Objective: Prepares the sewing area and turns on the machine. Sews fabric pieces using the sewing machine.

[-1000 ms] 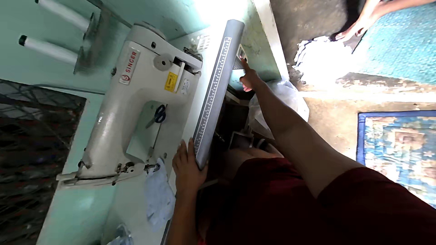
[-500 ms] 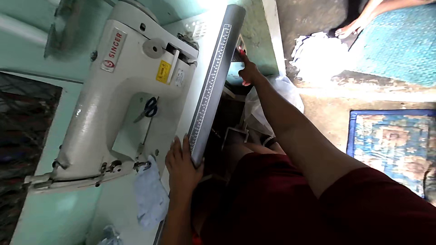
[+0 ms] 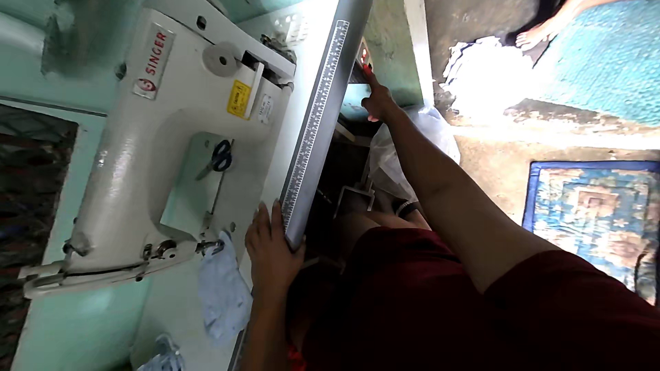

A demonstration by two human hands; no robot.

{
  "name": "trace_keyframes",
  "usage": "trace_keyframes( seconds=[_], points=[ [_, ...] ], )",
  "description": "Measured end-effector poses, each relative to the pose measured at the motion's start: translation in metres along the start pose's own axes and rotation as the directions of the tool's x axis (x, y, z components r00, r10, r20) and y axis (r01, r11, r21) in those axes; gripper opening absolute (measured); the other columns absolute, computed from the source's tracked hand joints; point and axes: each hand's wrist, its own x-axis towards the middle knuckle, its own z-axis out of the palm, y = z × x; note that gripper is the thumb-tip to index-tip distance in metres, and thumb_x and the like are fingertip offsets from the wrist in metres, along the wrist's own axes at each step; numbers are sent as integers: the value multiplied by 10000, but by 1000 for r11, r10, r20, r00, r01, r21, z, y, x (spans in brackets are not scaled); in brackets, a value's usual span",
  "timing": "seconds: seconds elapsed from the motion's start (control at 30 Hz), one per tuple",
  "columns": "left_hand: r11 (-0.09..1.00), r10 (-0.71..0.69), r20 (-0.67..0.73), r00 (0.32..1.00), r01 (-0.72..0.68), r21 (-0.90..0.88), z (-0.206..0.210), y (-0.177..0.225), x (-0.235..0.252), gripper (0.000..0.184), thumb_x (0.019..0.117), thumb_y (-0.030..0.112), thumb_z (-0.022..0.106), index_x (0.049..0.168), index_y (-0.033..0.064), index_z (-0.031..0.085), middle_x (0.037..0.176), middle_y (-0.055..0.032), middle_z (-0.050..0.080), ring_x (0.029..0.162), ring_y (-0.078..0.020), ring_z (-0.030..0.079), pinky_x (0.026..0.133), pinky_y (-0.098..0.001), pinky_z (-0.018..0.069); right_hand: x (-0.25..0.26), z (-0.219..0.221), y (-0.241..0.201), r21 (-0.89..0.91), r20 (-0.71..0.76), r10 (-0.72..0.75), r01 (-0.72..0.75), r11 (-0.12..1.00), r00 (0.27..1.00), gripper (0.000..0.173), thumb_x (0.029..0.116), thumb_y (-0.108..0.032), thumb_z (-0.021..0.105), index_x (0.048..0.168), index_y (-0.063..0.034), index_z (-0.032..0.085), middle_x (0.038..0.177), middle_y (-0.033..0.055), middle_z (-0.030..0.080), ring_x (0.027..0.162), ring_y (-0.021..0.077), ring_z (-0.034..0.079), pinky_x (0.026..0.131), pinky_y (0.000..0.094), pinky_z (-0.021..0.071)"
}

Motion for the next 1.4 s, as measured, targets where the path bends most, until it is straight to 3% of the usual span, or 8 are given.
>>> trace_keyframes(
  seconds=[0.07, 0.3, 0.83, 1.0, 1.1, 1.27, 1.4],
  points=[
    [1000, 4, -7, 1000, -4, 0, 1, 0, 0, 984, 755, 392, 765, 1595, 97, 346, 1595, -285, 361, 1427, -522, 395, 1147, -663, 303, -2, -1, -3, -15, -1, 3, -3, 1000, 1000, 876, 993, -95, 548, 1663, -322, 31, 1321, 299, 600, 900, 393, 721, 744, 536, 607],
    [1000, 6, -18, 1000, -6, -5, 2, 0, -1, 975, 771, 418, 749, 1599, 104, 341, 1602, -275, 356, 1430, -518, 394, 1150, -657, 300, 0, -3, -6, -32, -11, 20, -21, 999, 1000, 890, 982, -81, 560, 1661, -340, 46, 1324, 285, 598, 888, 392, 715, 717, 548, 599],
    [1000, -8, -19, 1000, 8, -8, 3, -1, -2, 962, 786, 407, 752, 1606, 130, 333, 1604, -265, 358, 1446, -496, 382, 1159, -654, 289, -2, -4, -10, -85, -10, 22, -22, 996, 1000, 859, 984, -96, 553, 1666, -275, 62, 1288, 280, 616, 859, 371, 710, 717, 518, 590],
    [1000, -24, 10, 1000, 24, -12, -1, 1, 0, 966, 777, 389, 776, 1600, 123, 344, 1609, -264, 350, 1439, -513, 380, 1156, -664, 293, -6, -9, -12, -132, -11, -4, 2, 991, 1000, 845, 976, -92, 561, 1666, -247, 97, 1295, 291, 614, 930, 408, 706, 762, 549, 588],
    [1000, -17, 5, 1000, 17, -16, 0, 0, 0, 970, 764, 390, 775, 1594, 117, 356, 1602, -267, 361, 1435, -515, 384, 1149, -667, 299, -6, -16, -14, -135, -32, -53, 48, 990, 998, 779, 971, -86, 564, 1653, -188, 200, 1336, 307, 595, 1048, 449, 681, 840, 599, 561],
    [1000, -7, -4, 1000, 7, -12, 0, 0, 1, 981, 766, 397, 771, 1601, 113, 340, 1606, -271, 351, 1443, -501, 383, 1159, -654, 295, -1, -17, -11, -102, -30, -49, 45, 994, 998, 780, 968, -111, 577, 1650, -220, 216, 1278, 284, 623, 890, 390, 702, 749, 554, 578],
    [1000, 1, -16, 1000, -1, -12, 0, 0, 0, 975, 764, 413, 761, 1595, 109, 351, 1594, -274, 369, 1428, -508, 400, 1151, -652, 307, 0, -12, -8, -64, -32, -40, 38, 997, 999, 812, 960, -100, 591, 1653, -244, 193, 1295, 286, 614, 879, 396, 700, 732, 557, 581]
  ],
)
